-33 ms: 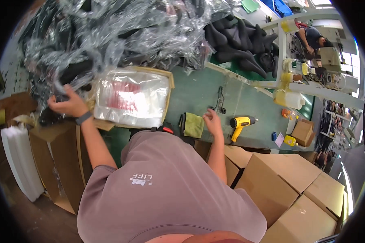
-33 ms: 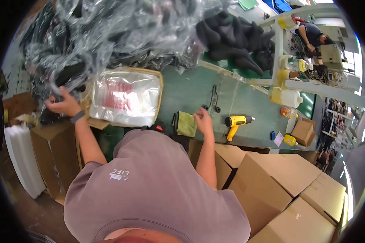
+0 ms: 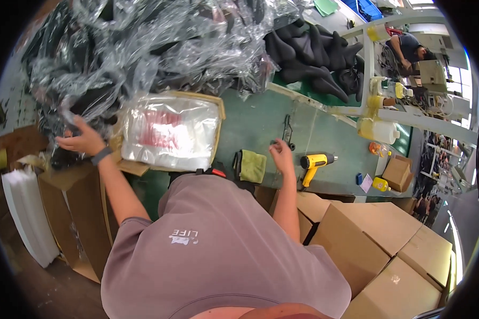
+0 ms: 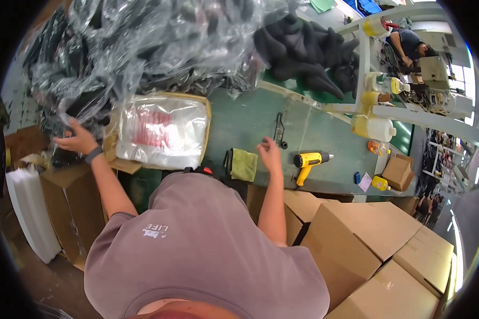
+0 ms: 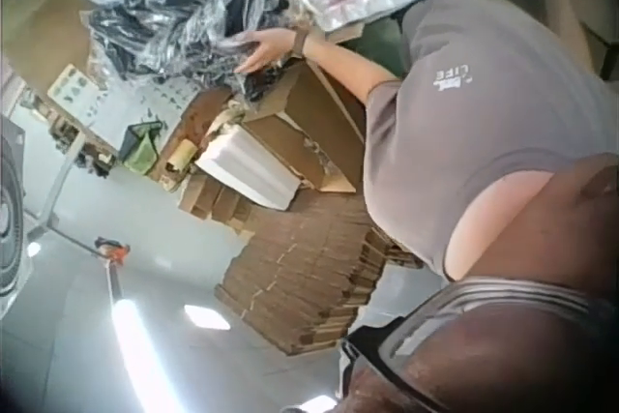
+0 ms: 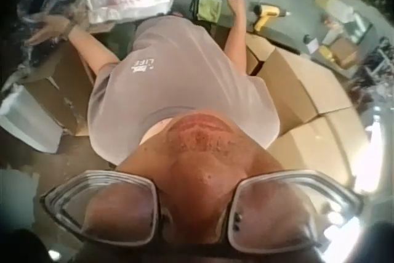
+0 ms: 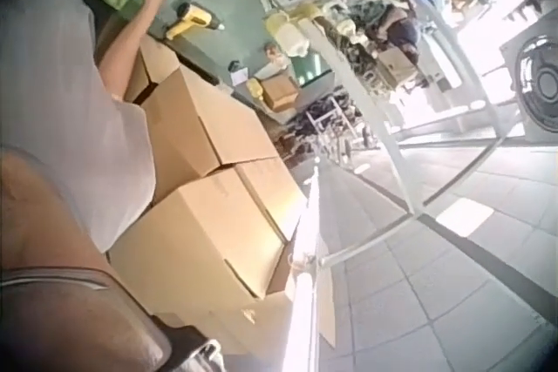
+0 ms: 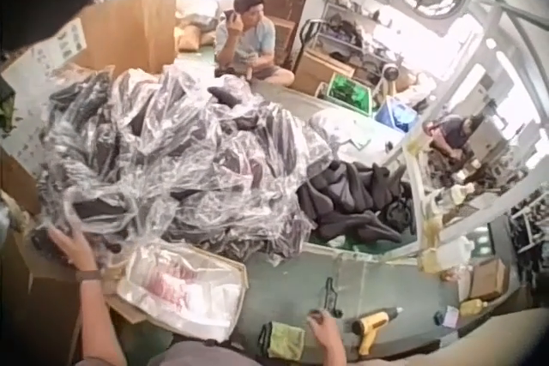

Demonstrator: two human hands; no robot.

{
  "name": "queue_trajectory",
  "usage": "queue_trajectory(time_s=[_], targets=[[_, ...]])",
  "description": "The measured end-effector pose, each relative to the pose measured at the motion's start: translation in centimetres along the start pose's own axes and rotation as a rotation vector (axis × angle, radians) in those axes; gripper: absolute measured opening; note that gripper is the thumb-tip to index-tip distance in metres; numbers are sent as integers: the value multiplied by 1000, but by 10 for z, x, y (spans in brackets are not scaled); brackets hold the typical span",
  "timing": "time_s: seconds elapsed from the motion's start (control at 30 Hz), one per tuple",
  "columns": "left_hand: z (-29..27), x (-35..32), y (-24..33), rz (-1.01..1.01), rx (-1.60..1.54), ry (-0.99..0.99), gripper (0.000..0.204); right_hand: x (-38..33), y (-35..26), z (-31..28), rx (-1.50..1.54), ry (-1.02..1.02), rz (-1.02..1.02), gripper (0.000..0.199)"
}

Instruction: The worker is bagging bicycle saddles and packing them into a cardboard shipping box.

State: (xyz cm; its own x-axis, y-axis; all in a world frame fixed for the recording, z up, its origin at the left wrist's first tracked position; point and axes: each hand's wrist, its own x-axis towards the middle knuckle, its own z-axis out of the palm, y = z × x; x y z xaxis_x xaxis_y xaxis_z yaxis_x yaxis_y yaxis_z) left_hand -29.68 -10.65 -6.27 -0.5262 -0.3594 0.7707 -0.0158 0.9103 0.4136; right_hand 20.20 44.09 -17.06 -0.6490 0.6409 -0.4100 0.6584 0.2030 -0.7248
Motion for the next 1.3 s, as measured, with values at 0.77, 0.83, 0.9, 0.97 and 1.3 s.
queue_trajectory(time_s=[0.77, 0.83, 0.9, 0.97, 1.3], targets=[[127, 43, -21, -71, 191, -423, 88, 353, -169, -37, 559, 792, -86, 68], [128, 37, -24, -58, 171, -411, 91, 279, -171, -58, 694, 842, -70, 63], [116, 28, -25, -48, 162, -418, 94, 208, -148, -61, 1039, 779, -74, 54], [90, 23, 13, -98, 52, -498, 102, 134, -100, -48, 1347, 596, 28, 49], [-98, -118, 126, 473, -690, -542, 62, -102, -81, 101, 501, -360, 441, 38]])
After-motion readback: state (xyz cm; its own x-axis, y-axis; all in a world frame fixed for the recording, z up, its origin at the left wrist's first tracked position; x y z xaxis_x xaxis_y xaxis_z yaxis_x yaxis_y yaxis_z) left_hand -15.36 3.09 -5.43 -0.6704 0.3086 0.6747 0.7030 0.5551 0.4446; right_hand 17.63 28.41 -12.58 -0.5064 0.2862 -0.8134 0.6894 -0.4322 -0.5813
